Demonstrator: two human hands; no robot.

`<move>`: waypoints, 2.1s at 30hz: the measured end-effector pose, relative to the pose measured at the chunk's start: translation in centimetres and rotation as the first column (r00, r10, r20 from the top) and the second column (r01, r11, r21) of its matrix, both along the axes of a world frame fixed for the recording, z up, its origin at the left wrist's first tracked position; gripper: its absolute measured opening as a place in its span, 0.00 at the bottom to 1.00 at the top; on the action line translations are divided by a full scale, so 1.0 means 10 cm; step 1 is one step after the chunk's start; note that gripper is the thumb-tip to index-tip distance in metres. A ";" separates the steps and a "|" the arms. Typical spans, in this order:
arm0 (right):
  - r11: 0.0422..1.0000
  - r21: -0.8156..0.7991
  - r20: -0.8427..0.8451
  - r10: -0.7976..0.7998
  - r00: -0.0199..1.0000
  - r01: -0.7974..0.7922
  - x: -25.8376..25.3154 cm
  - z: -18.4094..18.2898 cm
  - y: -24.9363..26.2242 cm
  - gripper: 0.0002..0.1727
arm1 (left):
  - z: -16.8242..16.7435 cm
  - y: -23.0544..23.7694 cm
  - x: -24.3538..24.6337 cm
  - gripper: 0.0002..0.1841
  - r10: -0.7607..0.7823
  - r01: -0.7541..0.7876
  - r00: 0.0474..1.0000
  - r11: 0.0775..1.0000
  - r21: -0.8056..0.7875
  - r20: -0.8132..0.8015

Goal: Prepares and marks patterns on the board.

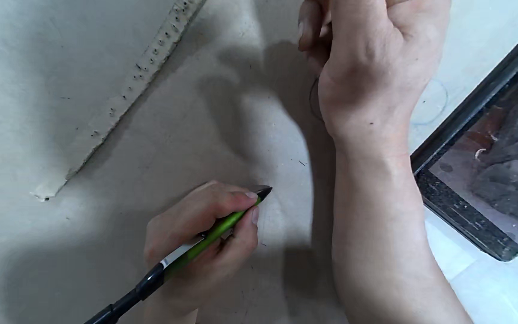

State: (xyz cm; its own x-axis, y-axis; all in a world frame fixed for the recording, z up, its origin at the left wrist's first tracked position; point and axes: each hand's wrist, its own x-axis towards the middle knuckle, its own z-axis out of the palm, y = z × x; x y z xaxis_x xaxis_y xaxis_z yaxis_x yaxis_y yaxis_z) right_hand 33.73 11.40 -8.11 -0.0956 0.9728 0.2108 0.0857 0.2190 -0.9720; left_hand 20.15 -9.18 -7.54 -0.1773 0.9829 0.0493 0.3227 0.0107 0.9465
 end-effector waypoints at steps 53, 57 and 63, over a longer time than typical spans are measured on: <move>1.000 0.008 -0.012 -0.010 1.000 0.010 -0.01 0.01 0.00 0.22 | 0.03 -0.01 0.09 0.07 0.224 -0.225 0.973 0.974 0.023 0.064; 1.000 0.027 -0.008 -0.008 1.000 0.008 0.00 0.00 -0.01 0.22 | 0.02 -0.03 0.07 0.08 0.170 -0.172 0.984 0.985 0.023 0.054; 1.000 0.022 -0.014 -0.005 1.000 0.005 -0.01 0.00 0.00 0.22 | 0.01 -0.03 0.09 0.06 0.100 -0.096 0.993 0.994 0.057 -0.059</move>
State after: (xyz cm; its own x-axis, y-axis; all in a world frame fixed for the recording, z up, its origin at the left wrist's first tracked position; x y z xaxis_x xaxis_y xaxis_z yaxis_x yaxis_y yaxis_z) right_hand 33.61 11.39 -8.10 -0.0879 0.9684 0.2333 0.0731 0.2399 -0.9680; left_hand 21.01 -9.44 -7.46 -0.2676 0.9565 0.1161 0.3806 -0.0057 0.9247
